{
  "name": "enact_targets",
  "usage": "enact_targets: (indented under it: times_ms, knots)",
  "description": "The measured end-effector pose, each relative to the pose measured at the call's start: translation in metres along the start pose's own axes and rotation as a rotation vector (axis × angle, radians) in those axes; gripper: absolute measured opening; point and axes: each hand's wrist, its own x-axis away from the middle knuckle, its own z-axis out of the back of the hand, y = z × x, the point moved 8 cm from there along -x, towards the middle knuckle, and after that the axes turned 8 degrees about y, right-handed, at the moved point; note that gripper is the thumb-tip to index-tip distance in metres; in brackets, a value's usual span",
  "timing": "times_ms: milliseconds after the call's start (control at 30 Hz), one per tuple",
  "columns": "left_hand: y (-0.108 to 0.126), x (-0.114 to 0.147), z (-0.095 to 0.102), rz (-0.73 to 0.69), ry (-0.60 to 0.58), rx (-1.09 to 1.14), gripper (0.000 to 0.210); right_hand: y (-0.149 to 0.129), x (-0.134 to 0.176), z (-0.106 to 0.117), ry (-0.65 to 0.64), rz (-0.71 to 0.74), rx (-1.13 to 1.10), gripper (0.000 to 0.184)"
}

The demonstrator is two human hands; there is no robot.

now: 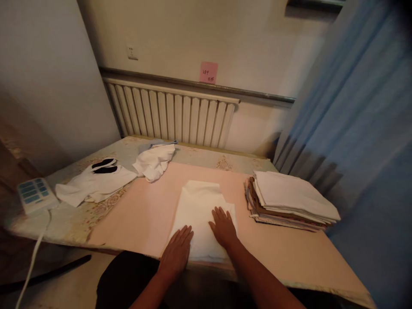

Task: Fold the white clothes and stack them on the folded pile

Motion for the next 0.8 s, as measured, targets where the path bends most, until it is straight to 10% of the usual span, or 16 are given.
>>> enact_targets:
  times_ms: [400, 800]
  knots:
    - [-0.016, 0.016, 0.0, 0.155, 0.008, 0.112, 0.045, 0.034, 0.054, 0.008, 0.045, -0.132, -0.028, 0.047]
    - [-0.095, 0.069, 0.025, 0.967, 0.018, 0.561, 0.04, 0.077, 0.107, 0.038, 0.302, -0.6, -0.512, 0.053]
